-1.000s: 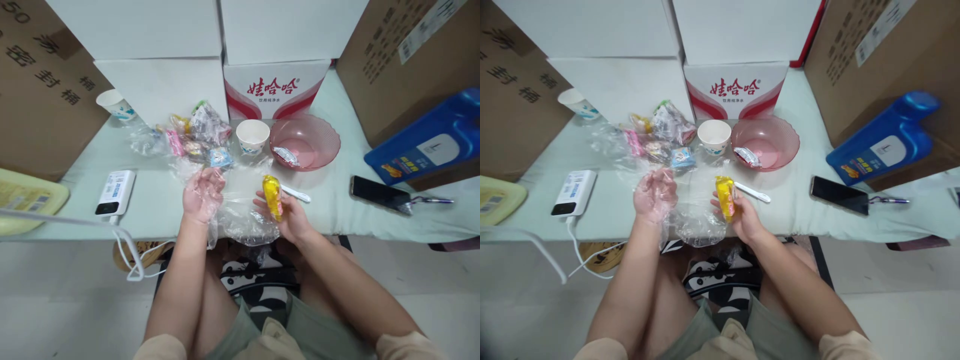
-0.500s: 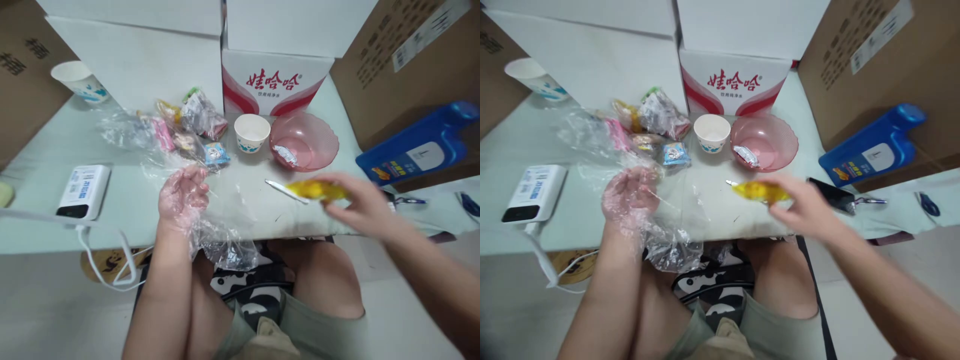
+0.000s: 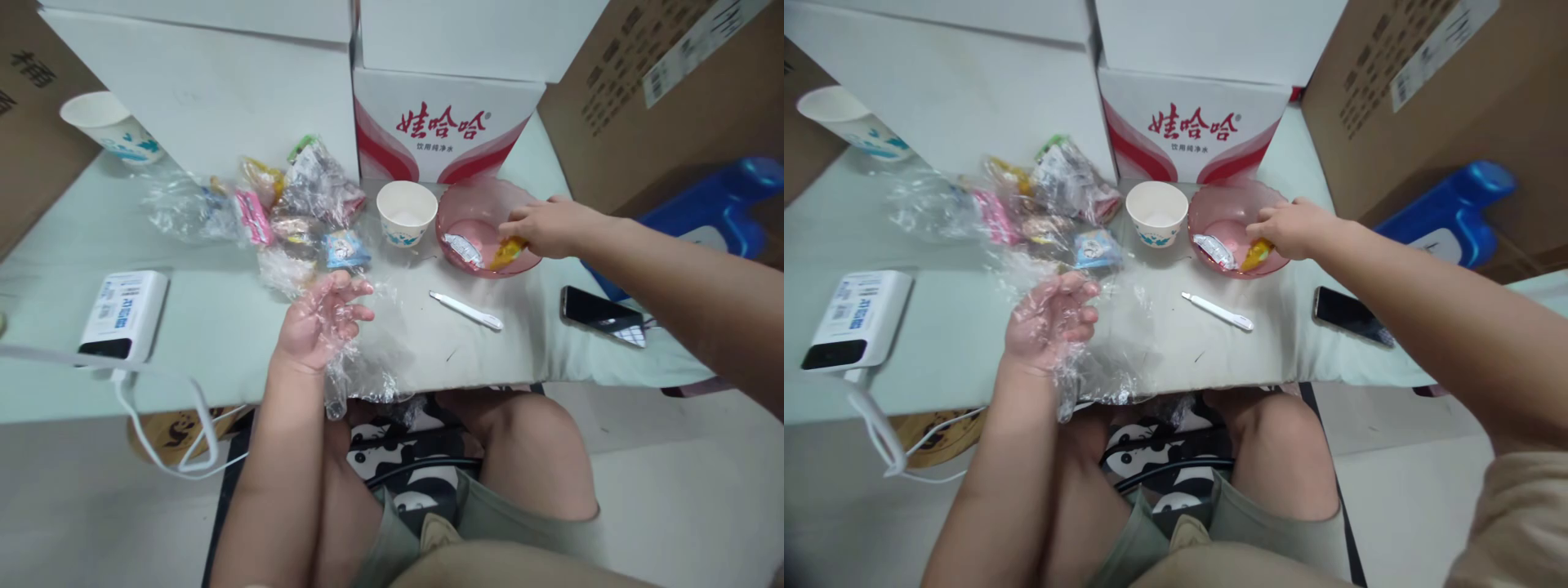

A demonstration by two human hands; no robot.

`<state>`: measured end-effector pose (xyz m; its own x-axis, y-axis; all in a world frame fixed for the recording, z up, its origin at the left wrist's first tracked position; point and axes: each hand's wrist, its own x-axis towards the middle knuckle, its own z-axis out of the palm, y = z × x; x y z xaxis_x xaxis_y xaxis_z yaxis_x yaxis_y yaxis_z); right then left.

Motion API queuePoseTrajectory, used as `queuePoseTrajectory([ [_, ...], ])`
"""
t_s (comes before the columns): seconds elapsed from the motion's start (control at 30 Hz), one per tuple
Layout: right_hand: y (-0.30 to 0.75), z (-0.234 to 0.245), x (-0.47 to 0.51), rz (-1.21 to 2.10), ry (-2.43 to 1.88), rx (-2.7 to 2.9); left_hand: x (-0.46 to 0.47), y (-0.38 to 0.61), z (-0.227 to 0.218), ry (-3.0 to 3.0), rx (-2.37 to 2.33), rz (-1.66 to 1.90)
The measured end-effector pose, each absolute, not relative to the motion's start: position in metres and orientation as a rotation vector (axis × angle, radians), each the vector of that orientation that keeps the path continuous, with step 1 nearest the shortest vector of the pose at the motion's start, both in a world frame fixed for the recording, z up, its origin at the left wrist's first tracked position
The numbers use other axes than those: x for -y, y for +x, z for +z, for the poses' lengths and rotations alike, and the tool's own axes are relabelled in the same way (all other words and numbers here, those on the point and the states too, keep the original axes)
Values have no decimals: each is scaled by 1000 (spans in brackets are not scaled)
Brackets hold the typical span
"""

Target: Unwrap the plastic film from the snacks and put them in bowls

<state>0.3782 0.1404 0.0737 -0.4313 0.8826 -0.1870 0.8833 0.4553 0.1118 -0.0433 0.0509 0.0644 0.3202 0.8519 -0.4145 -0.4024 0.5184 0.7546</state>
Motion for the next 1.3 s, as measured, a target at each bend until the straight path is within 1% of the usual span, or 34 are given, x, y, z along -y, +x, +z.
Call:
queuePoseTrajectory([
  [0.1,394,62,-150,-7,1456,-2398,-52,-45,62,593,-913,893],
  [0.23,404,58,-156,-146,1491,-2350,-52,-44,64,585,-912,884],
  [0.33,397,68,-152,-206,1583,-2346,-51,-42,67,571,-921,878],
  [0.4,384,84,-141,-157,1624,-2367,-51,-42,67,543,-916,883],
  [0.5,344,106,-102,-33,1712,-2587,-53,-43,66,522,-897,863],
  [0.57,306,108,-62,-31,1843,-2829,-56,-45,63,539,-913,857],
  [0.63,262,91,-20,-183,1904,-3085,-58,-49,59,552,-956,883],
  [0.67,241,77,-2,-334,1879,-3184,-59,-50,58,554,-978,903],
  [0.73,203,44,26,-652,1835,-3191,-58,-53,53,571,-1035,945],
  [0.8,178,15,40,-751,1693,-3150,-53,-56,47,642,-1132,980],
  [0.87,165,-2,45,-762,1542,-3055,-46,-59,40,758,-1262,986],
  [0.93,165,-7,45,-745,1457,-2967,-39,-63,33,872,-1366,951],
  [1.03,176,-4,44,-706,1491,-2905,-34,-69,27,974,-1450,869],
  [1.13,191,-1,42,-674,1564,-2850,-38,-73,23,1005,-1536,863],
  [1.23,205,1,42,-620,1632,-2801,-39,-74,21,1058,-1634,1013],
  [1.3,211,3,42,-591,1656,-2789,-34,-72,22,1313,-1606,1203],
])
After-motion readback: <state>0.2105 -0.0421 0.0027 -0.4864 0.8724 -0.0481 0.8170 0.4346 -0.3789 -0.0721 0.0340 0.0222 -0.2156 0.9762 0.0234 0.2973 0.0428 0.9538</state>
